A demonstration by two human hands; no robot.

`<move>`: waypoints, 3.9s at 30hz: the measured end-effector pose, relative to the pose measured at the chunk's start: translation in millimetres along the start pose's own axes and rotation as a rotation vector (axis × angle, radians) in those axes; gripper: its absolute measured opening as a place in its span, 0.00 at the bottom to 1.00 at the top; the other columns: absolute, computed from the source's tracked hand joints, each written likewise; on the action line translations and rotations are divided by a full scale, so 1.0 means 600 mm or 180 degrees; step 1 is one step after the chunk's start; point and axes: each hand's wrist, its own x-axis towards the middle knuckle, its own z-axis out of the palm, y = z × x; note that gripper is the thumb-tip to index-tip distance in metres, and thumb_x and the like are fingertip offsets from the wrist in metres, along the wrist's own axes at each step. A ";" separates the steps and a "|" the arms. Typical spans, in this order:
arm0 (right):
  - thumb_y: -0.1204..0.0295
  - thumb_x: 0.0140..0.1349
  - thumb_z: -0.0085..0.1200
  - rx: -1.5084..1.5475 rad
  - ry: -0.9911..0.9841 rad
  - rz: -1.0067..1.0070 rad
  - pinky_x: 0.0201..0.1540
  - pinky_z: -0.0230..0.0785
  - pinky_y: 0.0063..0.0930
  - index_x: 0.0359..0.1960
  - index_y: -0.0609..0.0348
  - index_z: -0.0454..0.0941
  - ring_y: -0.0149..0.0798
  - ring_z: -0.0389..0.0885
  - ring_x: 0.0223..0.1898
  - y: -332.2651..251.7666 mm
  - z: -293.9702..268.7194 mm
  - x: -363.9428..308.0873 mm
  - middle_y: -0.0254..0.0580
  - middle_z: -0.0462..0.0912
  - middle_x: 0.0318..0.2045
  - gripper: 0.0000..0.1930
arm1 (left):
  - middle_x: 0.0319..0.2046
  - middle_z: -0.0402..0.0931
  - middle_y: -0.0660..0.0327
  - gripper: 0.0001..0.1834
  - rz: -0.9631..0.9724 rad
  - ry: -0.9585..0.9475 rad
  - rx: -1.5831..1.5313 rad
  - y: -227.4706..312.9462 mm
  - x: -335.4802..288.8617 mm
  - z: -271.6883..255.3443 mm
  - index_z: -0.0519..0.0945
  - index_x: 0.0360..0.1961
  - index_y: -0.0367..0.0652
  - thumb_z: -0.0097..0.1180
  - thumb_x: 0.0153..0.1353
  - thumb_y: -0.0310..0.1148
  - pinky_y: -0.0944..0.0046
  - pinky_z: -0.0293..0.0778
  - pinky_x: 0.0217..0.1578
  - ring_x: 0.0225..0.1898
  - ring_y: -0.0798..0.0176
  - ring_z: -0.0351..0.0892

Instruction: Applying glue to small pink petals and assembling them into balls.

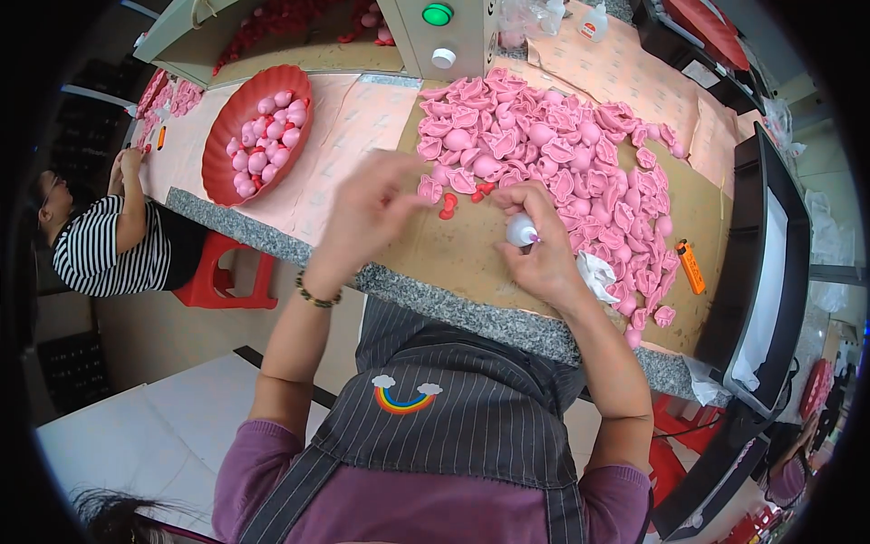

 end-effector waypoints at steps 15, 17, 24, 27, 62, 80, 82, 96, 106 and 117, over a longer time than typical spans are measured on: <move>0.82 0.43 0.64 0.0919 0.0442 0.0320 0.36 0.70 0.19 0.32 0.62 0.78 0.26 0.77 0.30 0.014 0.003 -0.023 0.37 0.80 0.27 0.12 | 0.24 0.75 0.63 0.03 -0.1148 0.0360 -0.1426 0.002 -0.045 0.038 0.77 0.31 0.35 0.56 0.54 0.22 0.74 0.71 0.24 0.24 0.73 0.73; 0.82 0.43 0.64 0.0919 0.0541 0.0530 0.36 0.70 0.18 0.32 0.62 0.78 0.26 0.77 0.30 0.007 0.000 -0.021 0.37 0.80 0.27 0.12 | 0.27 0.76 0.62 0.06 -0.1294 0.0280 -0.1867 -0.001 -0.051 0.032 0.77 0.35 0.33 0.55 0.55 0.22 0.73 0.72 0.25 0.26 0.72 0.74; 0.85 0.44 0.61 0.0421 0.0479 0.0420 0.35 0.71 0.17 0.30 0.63 0.78 0.27 0.77 0.32 0.011 0.021 -0.006 0.37 0.80 0.30 0.10 | 0.40 0.76 0.52 0.16 -0.1688 0.0059 -0.3583 0.007 -0.067 0.054 0.71 0.49 0.31 0.50 0.58 0.21 0.70 0.75 0.33 0.33 0.66 0.77; 0.88 0.43 0.57 -0.0328 0.0583 -0.0607 0.36 0.71 0.20 0.28 0.64 0.76 0.31 0.78 0.35 0.008 0.024 0.022 0.39 0.80 0.32 0.09 | 0.42 0.75 0.50 0.17 -0.1553 -0.0014 -0.3418 0.000 -0.071 0.066 0.71 0.50 0.31 0.49 0.58 0.20 0.68 0.76 0.36 0.35 0.64 0.78; 0.86 0.48 0.54 0.0738 0.0068 0.0119 0.20 0.67 0.14 0.36 0.67 0.76 0.24 0.75 0.22 0.006 0.014 0.016 0.37 0.75 0.27 0.11 | 0.32 0.77 0.56 0.12 -0.1516 0.0232 -0.3170 0.027 -0.050 0.112 0.73 0.42 0.30 0.52 0.55 0.17 0.72 0.77 0.35 0.33 0.69 0.78; 0.85 0.52 0.51 -0.0190 0.0221 -0.0508 0.22 0.72 0.18 0.37 0.69 0.72 0.29 0.78 0.24 0.011 0.025 0.004 0.41 0.75 0.28 0.09 | 0.35 0.78 0.59 0.11 -0.1303 0.0305 -0.3266 0.019 -0.059 0.115 0.76 0.41 0.32 0.53 0.55 0.19 0.73 0.74 0.37 0.35 0.71 0.77; 0.85 0.52 0.52 0.0958 0.0148 0.0293 0.23 0.73 0.19 0.36 0.68 0.72 0.29 0.78 0.24 0.004 0.029 0.000 0.41 0.76 0.29 0.09 | 0.35 0.78 0.59 0.11 -0.1216 0.0292 -0.3286 0.018 -0.060 0.118 0.76 0.41 0.32 0.53 0.55 0.19 0.73 0.73 0.38 0.35 0.71 0.77; 0.80 0.50 0.58 0.2109 0.0284 0.0817 0.29 0.71 0.20 0.34 0.68 0.75 0.31 0.77 0.27 0.000 0.027 0.003 0.41 0.78 0.29 0.10 | 0.36 0.74 0.58 0.16 -0.0913 0.0915 -0.3650 0.032 -0.050 0.129 0.73 0.43 0.32 0.53 0.52 0.14 0.72 0.74 0.37 0.35 0.69 0.76; 0.83 0.48 0.55 0.0284 0.0097 0.0203 0.33 0.68 0.19 0.32 0.65 0.79 0.27 0.76 0.29 0.000 0.000 0.010 0.39 0.80 0.28 0.08 | 0.38 0.74 0.57 0.14 -0.0891 0.0508 -0.3291 0.034 -0.055 0.125 0.74 0.42 0.30 0.54 0.52 0.15 0.72 0.73 0.40 0.38 0.70 0.75; 0.82 0.52 0.54 0.1134 0.0179 0.1002 0.24 0.67 0.14 0.34 0.66 0.77 0.23 0.75 0.23 -0.017 0.013 0.004 0.39 0.80 0.25 0.07 | 0.37 0.76 0.56 0.17 -0.0835 0.0301 -0.3398 0.022 -0.056 0.126 0.72 0.45 0.28 0.54 0.52 0.16 0.71 0.75 0.40 0.38 0.68 0.77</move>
